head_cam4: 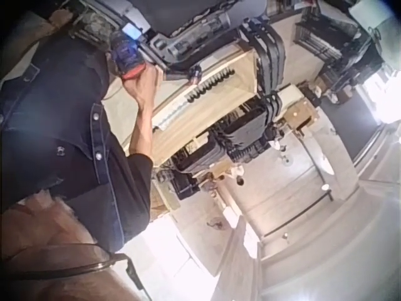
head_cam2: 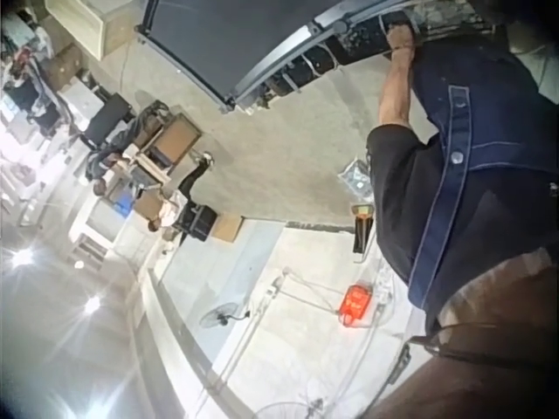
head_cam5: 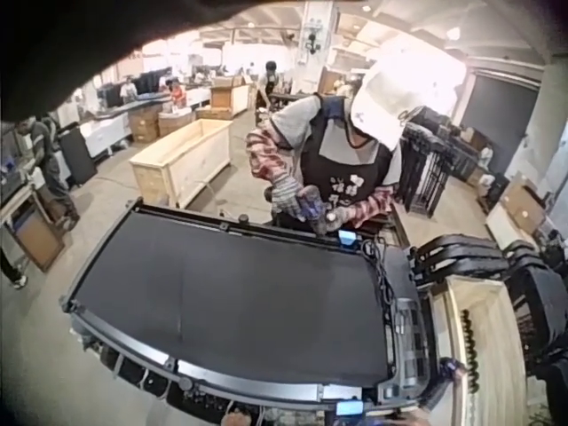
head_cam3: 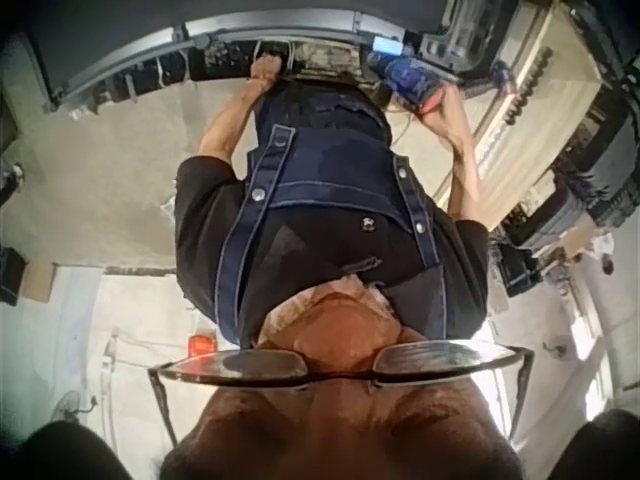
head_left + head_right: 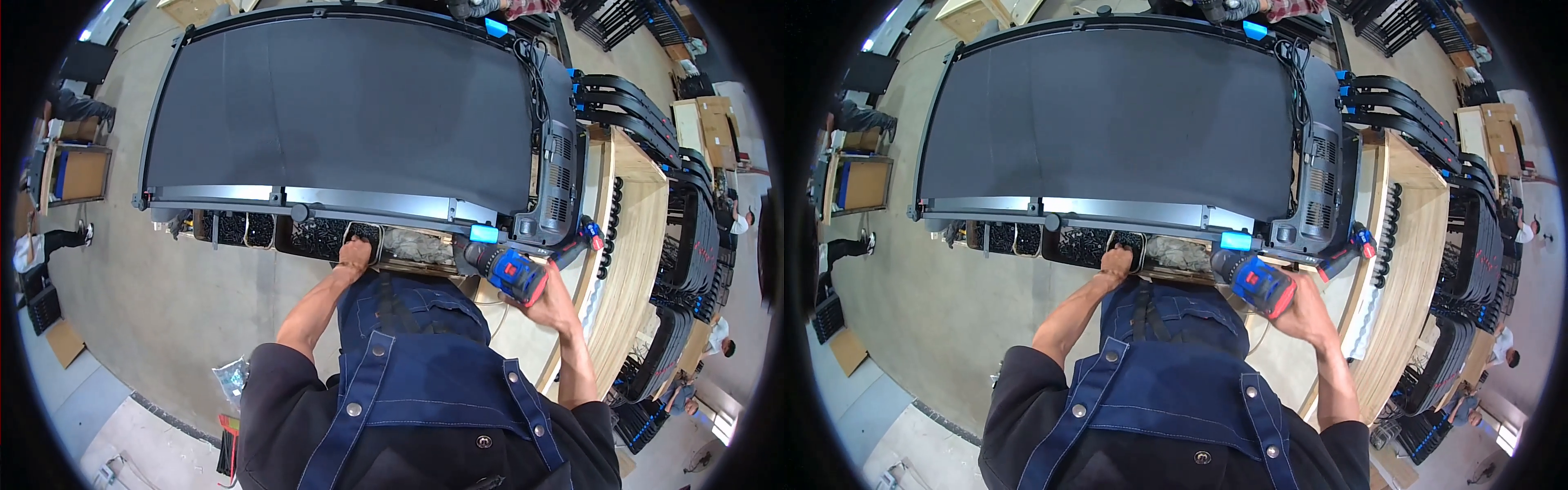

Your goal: Assemble treadmill components including frame parts, plastic covers, and internal electronics using power tools.

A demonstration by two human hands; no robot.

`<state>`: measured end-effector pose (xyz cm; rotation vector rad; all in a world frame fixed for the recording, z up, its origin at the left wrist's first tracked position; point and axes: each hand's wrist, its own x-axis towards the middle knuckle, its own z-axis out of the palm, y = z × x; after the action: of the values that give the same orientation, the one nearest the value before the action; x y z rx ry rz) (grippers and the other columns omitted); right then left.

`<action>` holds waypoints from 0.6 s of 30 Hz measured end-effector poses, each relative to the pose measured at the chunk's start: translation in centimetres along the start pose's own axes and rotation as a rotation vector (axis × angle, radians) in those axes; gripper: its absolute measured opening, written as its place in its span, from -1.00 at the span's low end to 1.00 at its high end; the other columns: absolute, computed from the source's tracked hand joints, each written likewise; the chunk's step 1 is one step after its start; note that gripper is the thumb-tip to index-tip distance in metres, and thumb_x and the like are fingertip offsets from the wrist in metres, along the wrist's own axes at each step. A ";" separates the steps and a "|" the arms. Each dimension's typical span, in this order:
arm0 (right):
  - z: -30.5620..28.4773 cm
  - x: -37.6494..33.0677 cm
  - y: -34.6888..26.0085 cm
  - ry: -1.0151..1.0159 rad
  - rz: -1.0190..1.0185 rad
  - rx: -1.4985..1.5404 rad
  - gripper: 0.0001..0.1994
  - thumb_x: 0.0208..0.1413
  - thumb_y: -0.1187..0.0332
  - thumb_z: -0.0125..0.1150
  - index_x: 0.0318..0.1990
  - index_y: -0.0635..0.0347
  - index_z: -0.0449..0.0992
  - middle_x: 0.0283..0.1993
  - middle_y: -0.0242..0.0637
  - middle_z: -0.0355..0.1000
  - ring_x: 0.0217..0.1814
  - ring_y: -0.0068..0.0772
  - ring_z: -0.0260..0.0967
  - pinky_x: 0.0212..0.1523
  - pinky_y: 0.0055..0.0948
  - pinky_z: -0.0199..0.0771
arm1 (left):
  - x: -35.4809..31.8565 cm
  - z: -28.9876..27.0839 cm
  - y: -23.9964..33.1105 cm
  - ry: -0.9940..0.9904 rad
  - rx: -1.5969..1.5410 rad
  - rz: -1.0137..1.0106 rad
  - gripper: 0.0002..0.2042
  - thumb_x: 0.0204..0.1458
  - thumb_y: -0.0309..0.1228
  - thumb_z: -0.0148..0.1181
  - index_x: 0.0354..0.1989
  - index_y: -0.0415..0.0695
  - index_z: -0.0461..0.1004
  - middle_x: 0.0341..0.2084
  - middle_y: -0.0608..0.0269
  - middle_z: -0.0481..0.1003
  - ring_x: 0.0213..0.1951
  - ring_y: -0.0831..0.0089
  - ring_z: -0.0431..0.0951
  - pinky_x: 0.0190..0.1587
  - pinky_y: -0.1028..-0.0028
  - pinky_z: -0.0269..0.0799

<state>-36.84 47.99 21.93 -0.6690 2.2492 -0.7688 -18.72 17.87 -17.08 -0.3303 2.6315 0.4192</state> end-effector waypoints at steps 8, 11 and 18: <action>4.5 -1.1 2.5 -0.049 0.152 0.206 -0.58 -0.07 0.28 0.55 -0.08 0.30 0.59 -0.29 -0.13 0.63 -0.29 -0.34 0.55 -0.08 -0.29 0.56 | -1.9 -2.1 -1.6 0.069 -0.234 -0.089 -0.80 0.02 -0.52 0.22 -0.16 -0.19 0.58 -0.32 -0.07 0.64 -0.23 0.02 0.70 -0.21 0.16 0.62; 5.3 -0.5 2.0 -0.064 0.148 0.280 -0.53 -0.06 0.27 0.55 -0.03 0.32 0.57 -0.17 -0.15 0.63 -0.19 -0.38 0.54 -0.01 -0.30 0.54 | -2.7 -3.5 -0.9 0.179 -0.764 -0.251 -0.73 -0.02 -0.39 0.43 -0.18 -0.28 0.64 -0.41 -0.07 0.66 -0.29 0.09 0.70 -0.21 0.27 0.62; 6.8 1.5 2.3 -0.103 -0.032 0.389 -0.53 -0.07 0.31 0.53 -0.02 0.35 0.54 -0.18 -0.17 0.60 -0.18 -0.35 0.52 0.00 -0.30 0.53 | -6.6 -9.4 3.0 -0.015 -2.113 -0.507 -0.76 0.14 -0.24 0.41 -0.28 -0.15 0.54 -0.40 0.28 0.56 -0.35 0.39 0.64 -0.32 0.45 0.65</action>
<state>-33.46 46.34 15.59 -0.5421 1.9239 -1.1224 -17.61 18.46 -5.33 -1.3693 0.8807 2.5936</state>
